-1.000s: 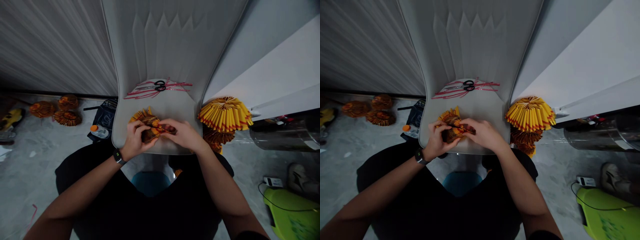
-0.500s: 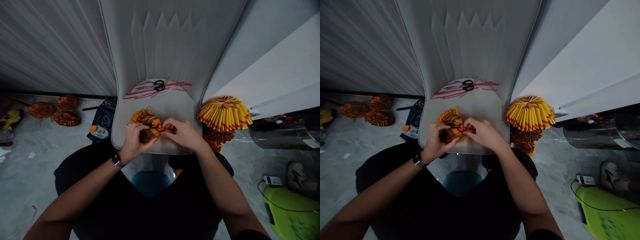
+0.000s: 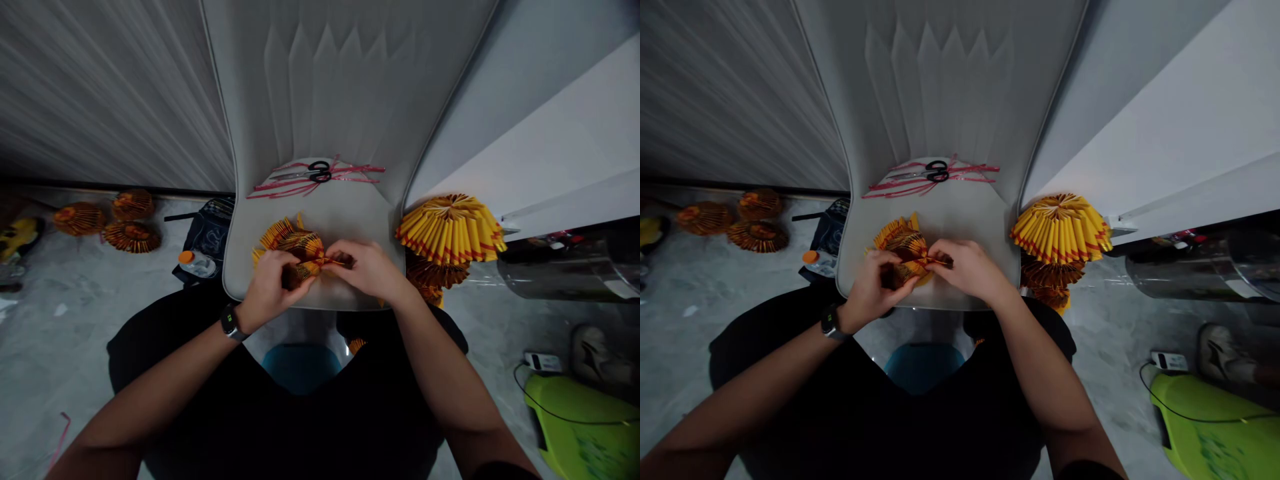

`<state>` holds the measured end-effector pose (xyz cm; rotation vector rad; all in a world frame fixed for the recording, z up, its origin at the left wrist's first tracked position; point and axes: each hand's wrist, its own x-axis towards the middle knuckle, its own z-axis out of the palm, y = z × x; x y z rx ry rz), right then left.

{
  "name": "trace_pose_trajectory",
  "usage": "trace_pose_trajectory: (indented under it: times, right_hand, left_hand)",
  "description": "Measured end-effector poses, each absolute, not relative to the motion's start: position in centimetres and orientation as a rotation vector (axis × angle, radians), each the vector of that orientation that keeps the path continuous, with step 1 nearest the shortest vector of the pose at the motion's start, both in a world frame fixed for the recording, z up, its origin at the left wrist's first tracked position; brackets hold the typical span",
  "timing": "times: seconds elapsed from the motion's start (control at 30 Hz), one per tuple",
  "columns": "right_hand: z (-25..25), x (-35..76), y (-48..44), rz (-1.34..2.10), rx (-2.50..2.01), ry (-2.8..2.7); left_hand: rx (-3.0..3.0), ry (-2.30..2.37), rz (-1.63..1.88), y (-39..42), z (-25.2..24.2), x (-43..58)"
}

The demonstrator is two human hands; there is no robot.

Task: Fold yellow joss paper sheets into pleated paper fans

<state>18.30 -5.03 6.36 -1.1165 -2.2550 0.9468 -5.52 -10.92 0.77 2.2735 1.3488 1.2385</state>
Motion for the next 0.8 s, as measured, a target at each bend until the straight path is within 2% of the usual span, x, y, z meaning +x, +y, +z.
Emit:
trace_pose_trajectory:
  times: [0.17,0.5,0.67,0.8]
  right_hand:
    - [6.2,18.2,-5.1,0.966,-1.080,-2.224]
    - [6.6,18.0,-5.1,1.074,-1.008,-2.163]
    - [6.8,18.0,-5.4,0.973,-0.952,-2.218]
    - [7.1,18.1,-6.3,0.885,-0.941,-2.139]
  left_hand:
    - [2.238,1.122,1.125,-10.7,1.3,-5.3]
    - [2.256,1.100,1.089,-10.8,1.3,-5.2]
    - [2.495,1.124,0.950,-11.4,2.1,-5.9]
    - [2.567,1.143,0.982,-12.0,3.9,-6.0]
